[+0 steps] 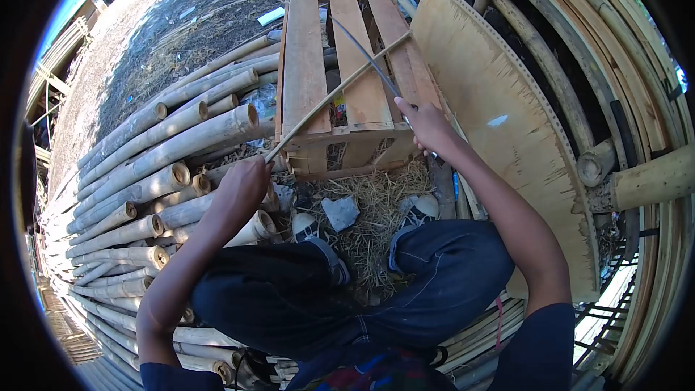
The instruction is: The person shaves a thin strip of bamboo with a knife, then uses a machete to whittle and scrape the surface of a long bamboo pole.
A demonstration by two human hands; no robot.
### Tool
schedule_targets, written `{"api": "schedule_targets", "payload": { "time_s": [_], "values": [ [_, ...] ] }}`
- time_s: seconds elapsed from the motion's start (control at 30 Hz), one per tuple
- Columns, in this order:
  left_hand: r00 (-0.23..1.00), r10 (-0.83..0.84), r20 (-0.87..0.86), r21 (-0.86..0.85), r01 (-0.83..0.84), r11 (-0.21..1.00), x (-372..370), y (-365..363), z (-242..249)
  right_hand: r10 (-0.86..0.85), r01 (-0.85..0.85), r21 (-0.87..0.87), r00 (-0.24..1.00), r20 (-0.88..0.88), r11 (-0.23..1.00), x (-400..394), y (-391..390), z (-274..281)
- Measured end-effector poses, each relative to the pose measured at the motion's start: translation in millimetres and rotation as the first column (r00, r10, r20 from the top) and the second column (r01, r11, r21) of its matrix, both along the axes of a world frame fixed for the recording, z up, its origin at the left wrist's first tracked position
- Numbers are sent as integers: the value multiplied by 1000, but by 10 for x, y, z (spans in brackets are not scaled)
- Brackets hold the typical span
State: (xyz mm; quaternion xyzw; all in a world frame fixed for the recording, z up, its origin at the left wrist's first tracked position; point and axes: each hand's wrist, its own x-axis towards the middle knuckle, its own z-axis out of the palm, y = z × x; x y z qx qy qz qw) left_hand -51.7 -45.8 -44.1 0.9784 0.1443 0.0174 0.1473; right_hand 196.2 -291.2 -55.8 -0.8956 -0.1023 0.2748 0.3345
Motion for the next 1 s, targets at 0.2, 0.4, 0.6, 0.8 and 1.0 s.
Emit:
{"api": "schedule_targets", "payload": {
  "time_s": [0.2, 0.4, 0.6, 0.8, 1.0],
  "values": [
    [997, -13, -79, 22, 15, 1000, -28, 31, 18, 519, -504, -140, 780, 349, 852, -395, -95, 71],
    [998, -16, -66, 10, 17, 1000, -12, -11, 53, -91, 95, 131, 995, -33, 987, 285, -38, -102],
    [992, 2, -123, -59, -10, 998, -10, 42, 54, 515, -470, -237, 836, 190, 850, -451, -109, 82],
    [998, -23, -62, -54, 20, 998, 4, -5, 86, 99, -101, 2, 980, 170, 995, 244, -37, -35],
    [999, -9, -32, -92, 6, 996, 40, -22, 87, 276, -276, -26, 960, 34, 961, -457, -131, 102]
  ]
}}
